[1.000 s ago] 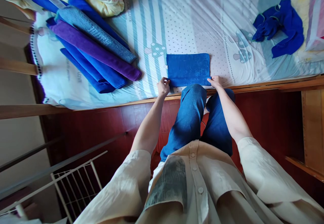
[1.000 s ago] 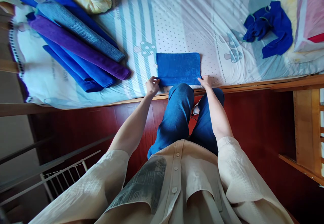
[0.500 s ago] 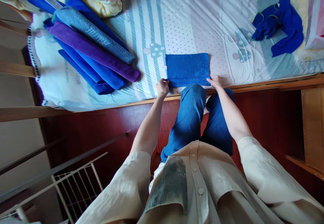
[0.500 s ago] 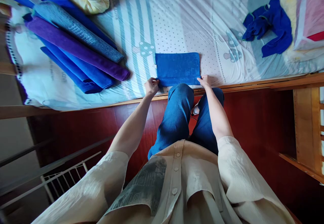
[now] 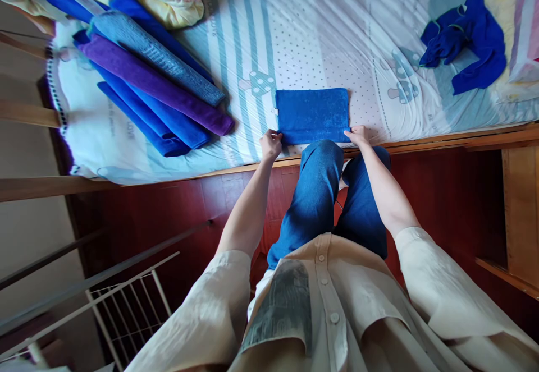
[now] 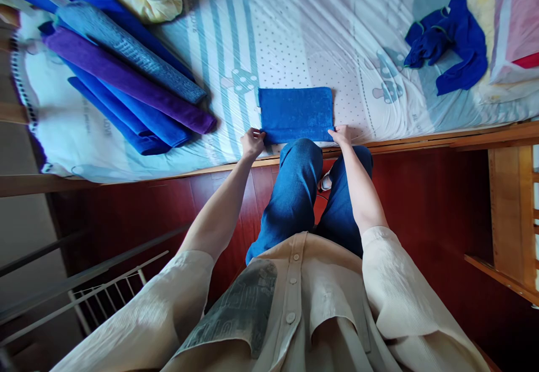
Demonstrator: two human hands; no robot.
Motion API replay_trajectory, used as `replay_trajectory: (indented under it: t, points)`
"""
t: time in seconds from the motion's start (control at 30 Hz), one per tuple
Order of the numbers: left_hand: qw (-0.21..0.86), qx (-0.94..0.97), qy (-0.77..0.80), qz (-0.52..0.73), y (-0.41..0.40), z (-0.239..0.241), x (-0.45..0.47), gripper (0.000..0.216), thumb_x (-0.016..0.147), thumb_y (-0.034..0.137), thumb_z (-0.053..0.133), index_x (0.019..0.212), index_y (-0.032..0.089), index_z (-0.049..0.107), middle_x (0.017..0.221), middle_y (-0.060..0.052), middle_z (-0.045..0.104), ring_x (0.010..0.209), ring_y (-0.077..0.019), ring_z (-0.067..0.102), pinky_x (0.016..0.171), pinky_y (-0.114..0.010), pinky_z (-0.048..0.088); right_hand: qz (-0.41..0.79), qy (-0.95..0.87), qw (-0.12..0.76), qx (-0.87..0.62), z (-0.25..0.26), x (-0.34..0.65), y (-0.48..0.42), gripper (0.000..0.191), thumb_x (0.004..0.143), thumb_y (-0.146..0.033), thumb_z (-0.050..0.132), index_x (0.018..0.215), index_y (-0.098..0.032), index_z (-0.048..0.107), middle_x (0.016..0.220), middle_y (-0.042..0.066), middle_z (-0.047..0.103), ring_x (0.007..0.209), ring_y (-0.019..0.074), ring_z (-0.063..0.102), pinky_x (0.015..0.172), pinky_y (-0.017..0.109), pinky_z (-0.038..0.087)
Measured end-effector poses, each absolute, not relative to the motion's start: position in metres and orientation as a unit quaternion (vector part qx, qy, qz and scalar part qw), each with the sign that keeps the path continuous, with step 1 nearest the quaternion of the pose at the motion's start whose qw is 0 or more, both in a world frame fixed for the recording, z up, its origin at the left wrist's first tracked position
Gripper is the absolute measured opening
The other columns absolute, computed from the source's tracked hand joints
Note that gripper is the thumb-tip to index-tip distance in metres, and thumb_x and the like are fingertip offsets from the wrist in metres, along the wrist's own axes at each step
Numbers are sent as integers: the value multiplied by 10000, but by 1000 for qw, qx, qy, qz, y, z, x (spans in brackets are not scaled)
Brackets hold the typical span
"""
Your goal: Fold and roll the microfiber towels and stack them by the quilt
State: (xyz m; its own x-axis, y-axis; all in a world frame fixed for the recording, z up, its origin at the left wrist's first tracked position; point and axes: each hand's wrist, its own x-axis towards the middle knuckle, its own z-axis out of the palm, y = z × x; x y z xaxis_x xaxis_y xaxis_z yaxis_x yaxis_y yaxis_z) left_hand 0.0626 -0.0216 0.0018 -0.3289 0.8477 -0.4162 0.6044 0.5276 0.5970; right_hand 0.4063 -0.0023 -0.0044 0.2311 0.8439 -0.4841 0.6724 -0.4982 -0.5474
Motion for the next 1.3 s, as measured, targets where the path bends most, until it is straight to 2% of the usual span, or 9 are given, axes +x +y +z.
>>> replay_trajectory:
  t: [0.13, 0.47, 0.7, 0.8, 0.87, 0.97, 1.0, 1.13, 1.3]
  points:
    - [357, 457, 794, 184, -23, 3, 63, 56, 939, 254, 648, 931, 215, 609, 969, -137, 775, 1064, -299, 739, 1033, -384, 533, 376, -501, 119, -771, -5, 407, -3, 571, 785, -579, 825, 562, -246, 419, 524, -59, 283, 579, 115, 391, 540, 249, 312]
    - [359, 462, 782, 215, -26, -1, 61, 69, 899, 266, 646, 883, 247, 582, 850, -66, 763, 969, -275, 760, 996, -371, 559, 374, -493, 142, -772, -4, 405, -6, 546, 805, -338, 778, 520, -246, 321, 552, -68, 244, 587, 94, 317, 553, 246, 266]
    - [363, 462, 778, 222, -26, 0, 61, 75, 907, 262, 658, 879, 237, 593, 839, -69, 757, 936, -271, 759, 985, -363, 556, 374, -497, 150, -769, -8, 406, -7, 532, 807, -327, 766, 522, -248, 324, 554, -69, 229, 579, 92, 307, 543, 244, 253]
    - [364, 459, 781, 218, -25, -1, 62, 65, 920, 252, 657, 893, 229, 602, 844, -80, 751, 926, -270, 755, 984, -361, 554, 363, -493, 134, -779, -11, 404, -5, 481, 811, -350, 763, 531, -243, 387, 548, -65, 267, 574, 107, 380, 555, 248, 303]
    - [362, 466, 780, 208, -25, -1, 62, 38, 935, 242, 646, 943, 212, 624, 866, -92, 751, 931, -274, 752, 998, -372, 554, 353, -497, 116, -784, -10, 403, -5, 382, 828, -347, 754, 579, -230, 489, 560, -50, 376, 612, 143, 490, 606, 257, 400]
    - [333, 514, 764, 204, -29, 2, 61, 177, 955, 210, 609, 1123, 185, 661, 1017, -128, 774, 1061, -295, 739, 1072, -415, 540, 311, -526, 99, -785, -3, 403, -9, 129, 871, -313, 731, 866, -186, 707, 791, 47, 674, 861, 248, 677, 845, 336, 567]
    - [315, 543, 750, 207, -31, 4, 59, 248, 961, 204, 598, 1199, 184, 663, 1130, -148, 775, 1157, -305, 718, 1116, -432, 522, 286, -543, 96, -783, 0, 403, -11, 183, 894, -310, 719, 1013, -173, 737, 952, 101, 736, 994, 288, 698, 950, 389, 580]
    - [274, 691, 647, 169, -41, 13, 54, 452, 994, 252, 574, 1438, 189, 626, 1592, -189, 605, 1510, -338, 526, 1277, -504, 409, 212, -650, 88, -725, 11, 402, -25, 444, 1016, -351, 619, 1416, -162, 665, 1463, 224, 634, 1385, 382, 582, 1233, 559, 456]
    - [296, 782, 542, 87, -42, 8, 53, 610, 993, 291, 555, 1590, 167, 541, 1707, -191, 500, 1645, -340, 390, 1369, -577, 284, 238, -758, 89, -601, 20, 395, -38, 472, 1046, -324, 568, 1481, -182, 685, 1584, 185, 625, 1516, 362, 523, 1321, 572, 362]
